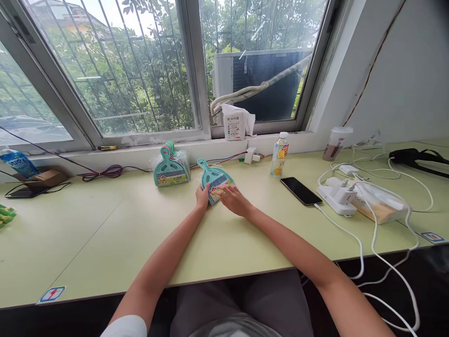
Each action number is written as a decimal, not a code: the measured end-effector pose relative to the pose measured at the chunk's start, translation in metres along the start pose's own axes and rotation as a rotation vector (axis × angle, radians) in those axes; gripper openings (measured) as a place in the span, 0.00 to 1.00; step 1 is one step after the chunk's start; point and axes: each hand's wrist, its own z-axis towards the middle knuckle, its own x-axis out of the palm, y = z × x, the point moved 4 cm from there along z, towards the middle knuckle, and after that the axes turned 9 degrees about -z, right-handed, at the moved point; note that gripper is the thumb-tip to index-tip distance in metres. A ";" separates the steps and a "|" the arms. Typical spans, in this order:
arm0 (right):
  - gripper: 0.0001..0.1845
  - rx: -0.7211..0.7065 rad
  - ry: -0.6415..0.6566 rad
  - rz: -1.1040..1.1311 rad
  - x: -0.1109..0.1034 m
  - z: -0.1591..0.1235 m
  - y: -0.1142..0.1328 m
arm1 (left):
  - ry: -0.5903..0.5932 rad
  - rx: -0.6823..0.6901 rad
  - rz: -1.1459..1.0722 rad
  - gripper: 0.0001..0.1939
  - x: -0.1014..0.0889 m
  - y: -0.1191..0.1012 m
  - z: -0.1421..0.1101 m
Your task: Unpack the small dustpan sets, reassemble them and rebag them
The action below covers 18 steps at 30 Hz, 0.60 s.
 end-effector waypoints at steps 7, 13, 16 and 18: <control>0.20 0.262 0.190 0.054 0.025 -0.006 -0.026 | -0.043 0.103 0.152 0.14 0.003 -0.020 -0.010; 0.20 0.862 0.120 0.719 0.054 -0.023 -0.064 | 0.065 -0.045 -0.281 0.21 0.019 -0.019 -0.023; 0.18 1.073 -0.048 1.025 0.059 -0.029 -0.077 | 0.099 -0.195 -0.321 0.25 0.025 -0.017 -0.029; 0.21 1.165 -0.180 1.125 0.058 -0.033 -0.087 | 0.219 -0.281 -0.253 0.25 0.028 -0.016 -0.031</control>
